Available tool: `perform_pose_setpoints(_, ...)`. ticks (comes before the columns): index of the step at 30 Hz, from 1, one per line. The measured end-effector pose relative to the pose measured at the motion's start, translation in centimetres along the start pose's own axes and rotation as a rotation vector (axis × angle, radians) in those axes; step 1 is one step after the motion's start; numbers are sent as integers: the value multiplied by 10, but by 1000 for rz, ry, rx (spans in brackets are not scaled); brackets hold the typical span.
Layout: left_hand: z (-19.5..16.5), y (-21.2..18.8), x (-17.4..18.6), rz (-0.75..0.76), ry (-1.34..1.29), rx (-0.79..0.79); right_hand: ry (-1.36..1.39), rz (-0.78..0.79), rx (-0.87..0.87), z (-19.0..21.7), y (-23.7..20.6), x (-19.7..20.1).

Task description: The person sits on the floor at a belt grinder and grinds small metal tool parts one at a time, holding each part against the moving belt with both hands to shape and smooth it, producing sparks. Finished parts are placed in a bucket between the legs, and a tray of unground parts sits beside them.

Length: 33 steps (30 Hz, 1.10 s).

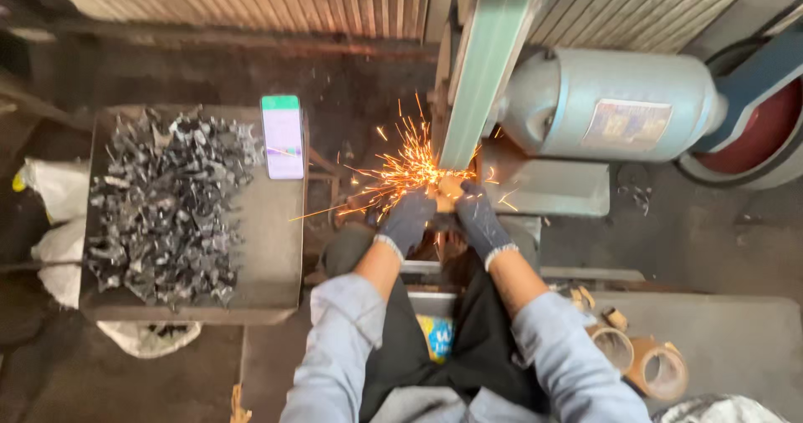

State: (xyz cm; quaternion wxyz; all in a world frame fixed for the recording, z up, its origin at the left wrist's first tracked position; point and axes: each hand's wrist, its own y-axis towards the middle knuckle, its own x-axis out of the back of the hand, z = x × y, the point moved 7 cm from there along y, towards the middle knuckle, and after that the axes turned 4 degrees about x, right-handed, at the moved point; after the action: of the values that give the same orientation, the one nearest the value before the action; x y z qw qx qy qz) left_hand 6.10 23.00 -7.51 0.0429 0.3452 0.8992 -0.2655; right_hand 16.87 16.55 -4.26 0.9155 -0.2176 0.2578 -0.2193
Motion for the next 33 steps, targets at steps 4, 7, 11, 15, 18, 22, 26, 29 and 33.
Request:
perform_pose_setpoints(4, -12, -7, -23, 286, 41, -101, 209, 107, 32, 1, -10, 16)
perform_pose_setpoints(7, -6, -8, -39, 355, -34, 2, 260, 73, 94, 1, -9, 37)
perform_pose_setpoints(11, -9, 2, -50, 106, -176, -56, 298, -35, 220, 13, 11, 45)
perform_pose_setpoints(15, -29, 12, -71, 156, -516, -78, 138, -138, 46, 16, 19, 36)
perform_pose_setpoints(18, -60, -4, -45, -12, 442, -235, 302, -52, 329, 40, -3, 21)
perform_pose_setpoints(22, -101, -96, 61, -356, 849, -614, -703, -186, 453, 54, -59, 18)
perform_pose_setpoints(26, -111, -152, 198, -900, 1580, -493, -776, 91, 370, 34, -76, -12)
perform_pose_setpoints(29, -102, -148, 257, -997, 1836, -257, -1046, 283, 357, 6, -73, -44)
perform_pose_setpoints(33, -106, -147, 260, -866, 1676, -309, -1393, 457, 238, -30, -75, -59)
